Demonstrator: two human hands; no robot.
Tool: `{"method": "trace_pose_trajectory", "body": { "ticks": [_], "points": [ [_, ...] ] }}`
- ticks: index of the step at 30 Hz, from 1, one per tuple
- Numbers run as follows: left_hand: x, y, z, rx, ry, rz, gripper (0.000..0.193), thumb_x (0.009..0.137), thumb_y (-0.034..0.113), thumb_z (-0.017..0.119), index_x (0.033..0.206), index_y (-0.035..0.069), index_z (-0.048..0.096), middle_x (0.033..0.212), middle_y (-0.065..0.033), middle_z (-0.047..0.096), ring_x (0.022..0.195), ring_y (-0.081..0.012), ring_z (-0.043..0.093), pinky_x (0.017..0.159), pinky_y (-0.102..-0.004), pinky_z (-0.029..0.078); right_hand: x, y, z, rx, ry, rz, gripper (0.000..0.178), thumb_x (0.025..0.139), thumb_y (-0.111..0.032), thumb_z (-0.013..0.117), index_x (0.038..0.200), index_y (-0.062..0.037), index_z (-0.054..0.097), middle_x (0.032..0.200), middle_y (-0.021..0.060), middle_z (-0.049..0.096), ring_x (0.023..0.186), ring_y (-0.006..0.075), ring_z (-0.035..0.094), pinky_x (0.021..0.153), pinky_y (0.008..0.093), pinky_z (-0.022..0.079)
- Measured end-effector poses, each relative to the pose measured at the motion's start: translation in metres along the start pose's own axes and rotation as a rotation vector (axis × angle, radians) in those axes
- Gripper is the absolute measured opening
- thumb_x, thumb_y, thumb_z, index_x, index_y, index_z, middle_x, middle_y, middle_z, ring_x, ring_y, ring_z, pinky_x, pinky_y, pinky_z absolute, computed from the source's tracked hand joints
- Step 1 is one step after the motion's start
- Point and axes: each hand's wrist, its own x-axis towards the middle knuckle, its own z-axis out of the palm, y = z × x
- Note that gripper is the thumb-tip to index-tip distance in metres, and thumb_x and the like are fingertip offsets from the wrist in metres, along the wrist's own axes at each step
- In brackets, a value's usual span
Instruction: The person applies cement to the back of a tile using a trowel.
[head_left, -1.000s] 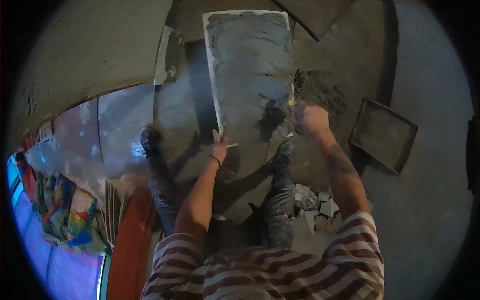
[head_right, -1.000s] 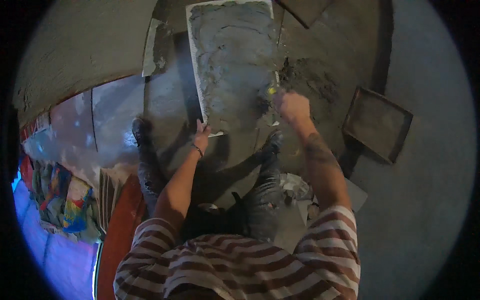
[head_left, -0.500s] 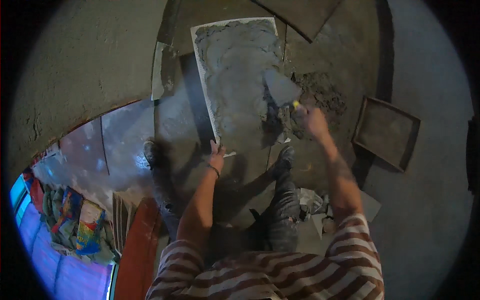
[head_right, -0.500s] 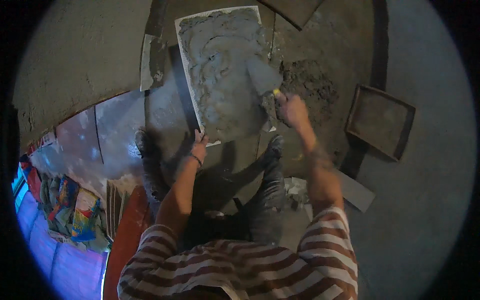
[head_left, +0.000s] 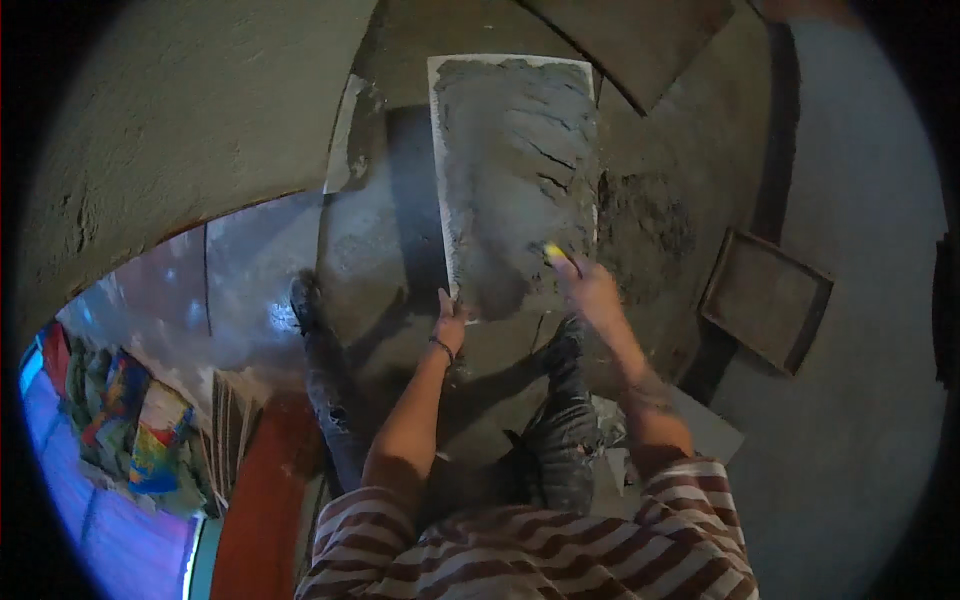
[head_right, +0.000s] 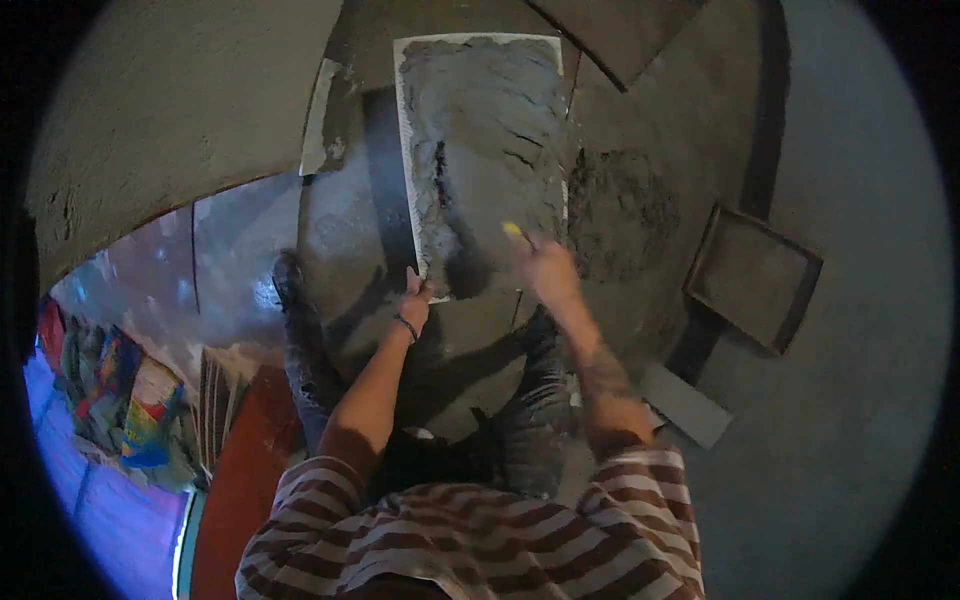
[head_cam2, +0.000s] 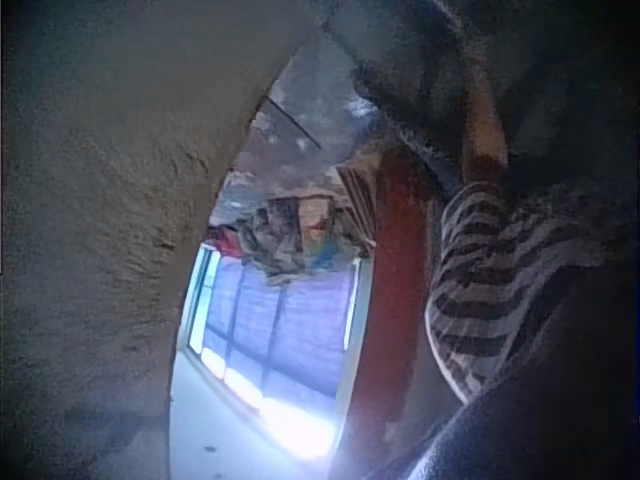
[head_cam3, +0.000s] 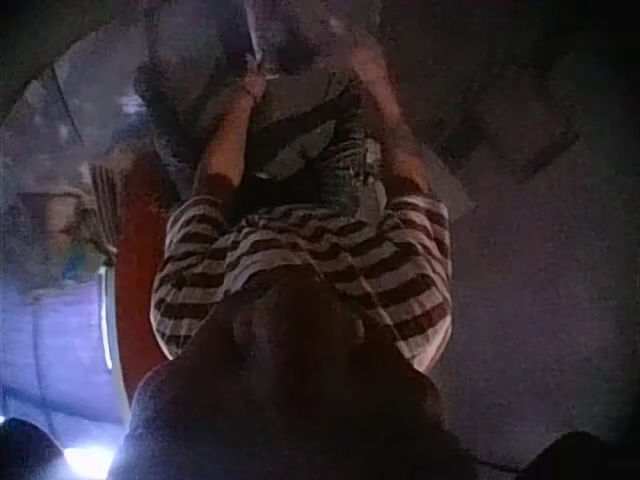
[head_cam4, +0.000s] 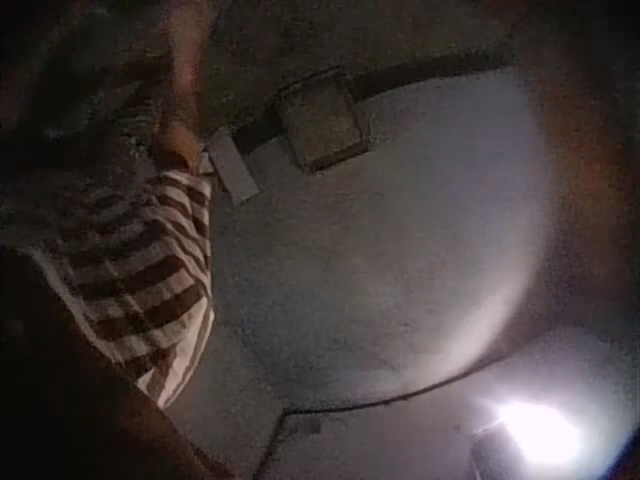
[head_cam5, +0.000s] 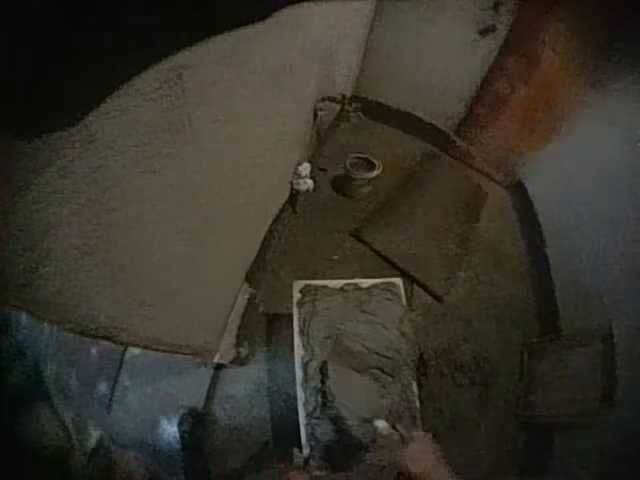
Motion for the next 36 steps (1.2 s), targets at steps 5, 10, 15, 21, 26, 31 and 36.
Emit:
{"method": "trace_pose_trajectory", "body": {
  "ticks": [5, 10, 15, 21, 26, 31, 36],
  "points": [
    [0.014, -0.034, -0.012, -0.019, 0.079, 0.245, 0.074, 0.094, 0.026, 0.046, 0.144, 0.005, -0.005, 0.140, -0.0194, 0.037, 0.129, -0.0298, 0.036, 0.101, -0.0338, 0.032, 0.046, -0.026, -0.065, -0.930, 0.063, -0.515, 0.035, 0.087, -0.040, 0.052, 0.115, -0.0196, 0.056, 0.077, 0.0144, 0.064, 0.068, 0.0335, 0.062, 0.058, 0.0438, 0.049],
    [0.000, 0.014, 0.023, 0.016, -0.022, 0.122, 0.075, 0.094, 0.028, 0.046, 0.144, 0.005, -0.005, 0.137, -0.0192, 0.040, 0.125, -0.0294, 0.040, 0.101, -0.0340, 0.033, 0.113, -0.027, -0.089, -0.691, 0.235, -0.287, 0.037, 0.089, -0.044, 0.047, 0.112, -0.0175, 0.058, 0.081, 0.0157, 0.065, 0.072, 0.0360, 0.062, 0.061, 0.0461, 0.048],
    [0.003, -0.011, -0.013, -0.102, 0.034, 0.184, 0.077, 0.094, 0.031, 0.046, 0.144, 0.005, -0.006, 0.128, -0.0159, 0.047, 0.114, -0.0264, 0.047, 0.098, -0.0333, 0.035, 0.047, -0.065, -0.050, -0.574, 0.238, -0.226, 0.038, 0.089, -0.045, 0.046, 0.110, -0.0164, 0.060, 0.078, 0.0156, 0.064, 0.071, 0.0366, 0.062, 0.062, 0.0479, 0.048],
    [0.021, -0.024, 0.011, -0.157, -0.004, 0.167, 0.079, 0.094, 0.030, 0.047, 0.143, 0.002, -0.007, 0.124, -0.0138, 0.049, 0.107, -0.0248, 0.050, 0.095, -0.0326, 0.037, 0.131, -0.034, -0.092, -0.822, 0.251, -0.315, 0.036, 0.089, -0.045, 0.047, 0.109, -0.0177, 0.060, 0.078, 0.0164, 0.064, 0.070, 0.0368, 0.062, 0.061, 0.0481, 0.048],
    [0.010, -0.030, 0.001, -0.063, 0.112, 0.204, 0.078, 0.094, 0.030, 0.049, 0.144, 0.001, -0.004, 0.122, -0.0131, 0.050, 0.107, -0.0241, 0.050, 0.095, -0.0309, 0.036, 0.080, -0.058, -0.080, -0.615, 0.306, -0.182, 0.034, 0.090, -0.040, 0.045, 0.098, -0.0110, 0.060, 0.081, 0.0165, 0.064, 0.076, 0.0358, 0.063, 0.064, 0.0475, 0.048],
    [0.004, -0.007, 0.017, -0.102, -0.003, 0.163, 0.077, 0.094, 0.026, 0.048, 0.143, 0.001, -0.005, 0.128, -0.0131, 0.048, 0.112, -0.0232, 0.049, 0.098, -0.0308, 0.035, 0.122, -0.027, -0.123, -0.663, 0.363, -0.218, 0.035, 0.091, -0.040, 0.044, 0.098, -0.0093, 0.058, 0.079, 0.0189, 0.063, 0.071, 0.0355, 0.062, 0.062, 0.0471, 0.048],
    [-0.005, 0.002, -0.002, -0.182, 0.016, 0.129, 0.078, 0.095, 0.027, 0.046, 0.142, 0.000, -0.009, 0.127, -0.0122, 0.049, 0.113, -0.0240, 0.049, 0.097, -0.0301, 0.035, 0.098, -0.038, -0.086, 0.163, 0.087, 0.044, 0.034, 0.094, -0.037, 0.044, 0.101, -0.0063, 0.057, 0.070, 0.0076, 0.061, 0.053, 0.0185, 0.056, 0.048, 0.0332, 0.044]
  ]
}}
